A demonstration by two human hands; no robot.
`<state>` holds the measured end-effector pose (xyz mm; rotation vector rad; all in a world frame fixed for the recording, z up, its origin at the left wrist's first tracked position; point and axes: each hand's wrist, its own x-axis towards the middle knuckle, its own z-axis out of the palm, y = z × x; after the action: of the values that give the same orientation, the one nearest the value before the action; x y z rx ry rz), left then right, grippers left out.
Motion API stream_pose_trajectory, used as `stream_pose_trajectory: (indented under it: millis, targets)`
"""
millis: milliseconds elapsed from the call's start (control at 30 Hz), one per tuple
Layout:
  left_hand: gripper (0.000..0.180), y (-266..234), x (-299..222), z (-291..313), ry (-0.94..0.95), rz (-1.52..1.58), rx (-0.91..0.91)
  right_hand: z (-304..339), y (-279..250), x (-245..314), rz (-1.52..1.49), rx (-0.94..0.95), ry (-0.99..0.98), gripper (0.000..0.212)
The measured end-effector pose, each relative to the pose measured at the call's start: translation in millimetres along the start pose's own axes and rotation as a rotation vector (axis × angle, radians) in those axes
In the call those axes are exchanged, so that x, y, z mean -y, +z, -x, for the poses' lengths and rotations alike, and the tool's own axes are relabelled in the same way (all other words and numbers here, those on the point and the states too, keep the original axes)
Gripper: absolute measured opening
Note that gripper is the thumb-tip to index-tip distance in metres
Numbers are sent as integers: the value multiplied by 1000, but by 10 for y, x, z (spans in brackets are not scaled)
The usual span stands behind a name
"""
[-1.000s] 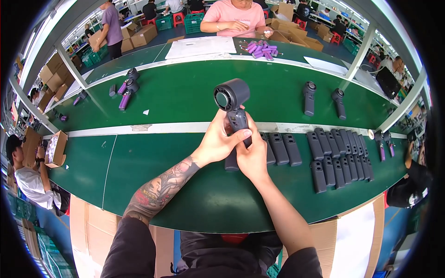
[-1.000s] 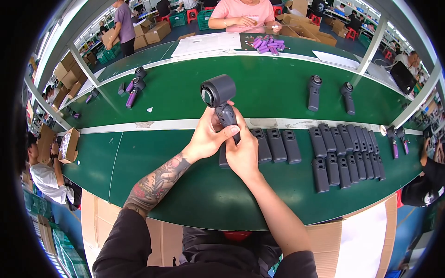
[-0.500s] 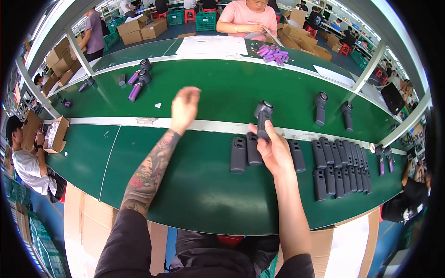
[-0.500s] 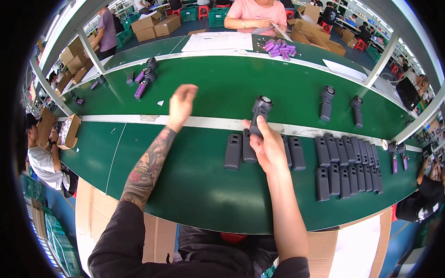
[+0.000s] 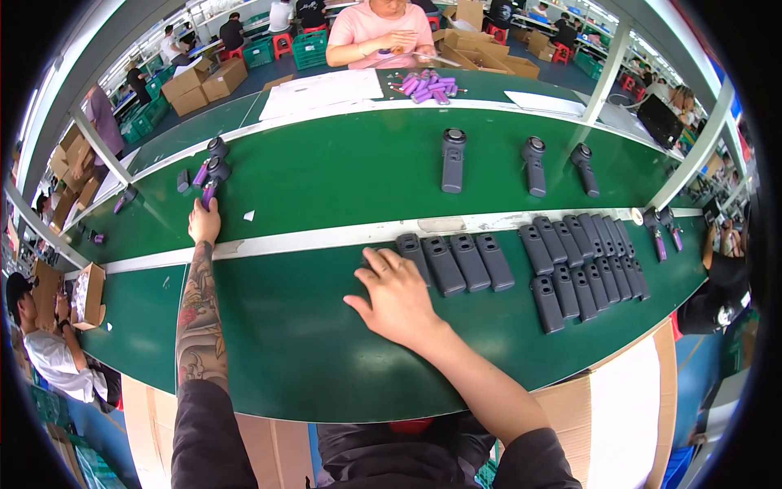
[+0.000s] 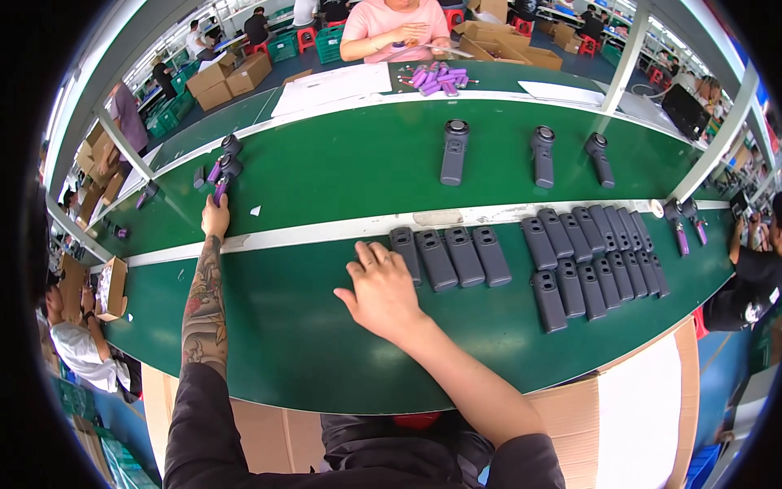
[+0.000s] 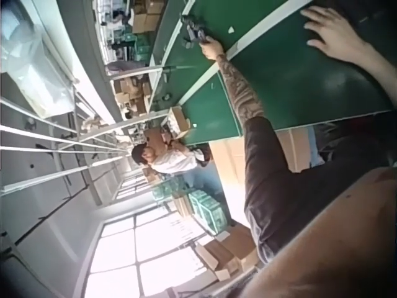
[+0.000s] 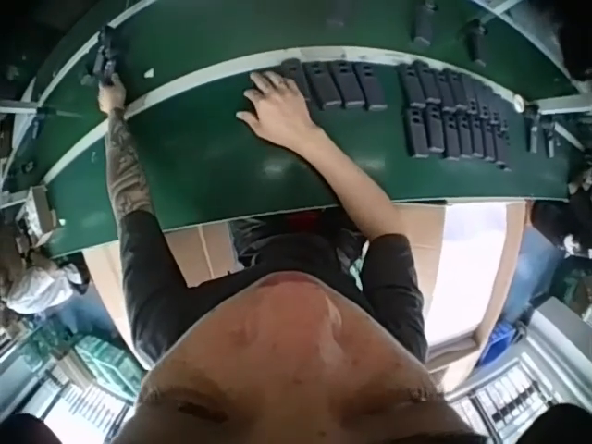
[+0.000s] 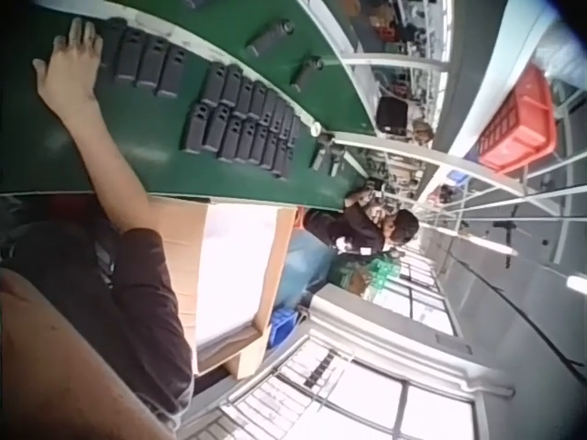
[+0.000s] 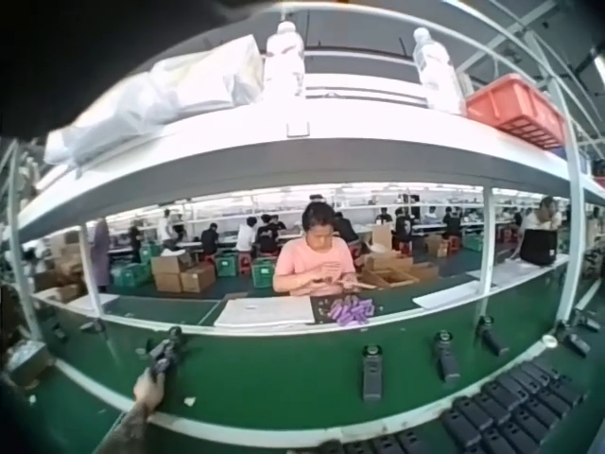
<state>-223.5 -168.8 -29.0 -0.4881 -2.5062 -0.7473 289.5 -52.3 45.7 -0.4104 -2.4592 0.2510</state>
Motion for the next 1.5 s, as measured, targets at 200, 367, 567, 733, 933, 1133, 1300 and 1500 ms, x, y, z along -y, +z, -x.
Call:
stream_pose_trajectory:
  millis: [200, 367, 567, 733, 933, 1133, 1300, 1500]
  targets:
    - [56, -126, -110, -36, 158, -186, 95, 15, 196, 81, -178, -68, -24, 37]
    - [48, -511, -775, 100, -49, 290, 367, 28, 133, 44, -80, 97, -5, 47]
    - [34, -1101, -1799, 941, -422, 1555, 823, 5, 57, -12, -46, 122, -8, 44]
    - [42, -1204, -2209, 1413, -380, 1947, 1132, -148, -73, 1, -269, -203, -15, 49]
    - [32, -1193, -2563, 2067, -407, 1848, 1230, -142, -93, -192, -426, -281, 215, 50]
    - [41, -1352, -2667, 2374, -183, 1787, 1250, -174, -110, -165, -509, -248, 340, 52]
    - [46, -1454, -2703, 2481, -182, 1794, 1247, -195, -98, -162, -365, -290, 266, 54]
    - [50, -1599, -2721, 2521, -127, 1740, 1200, -183, -106, -185, -239, -335, 169, 57]
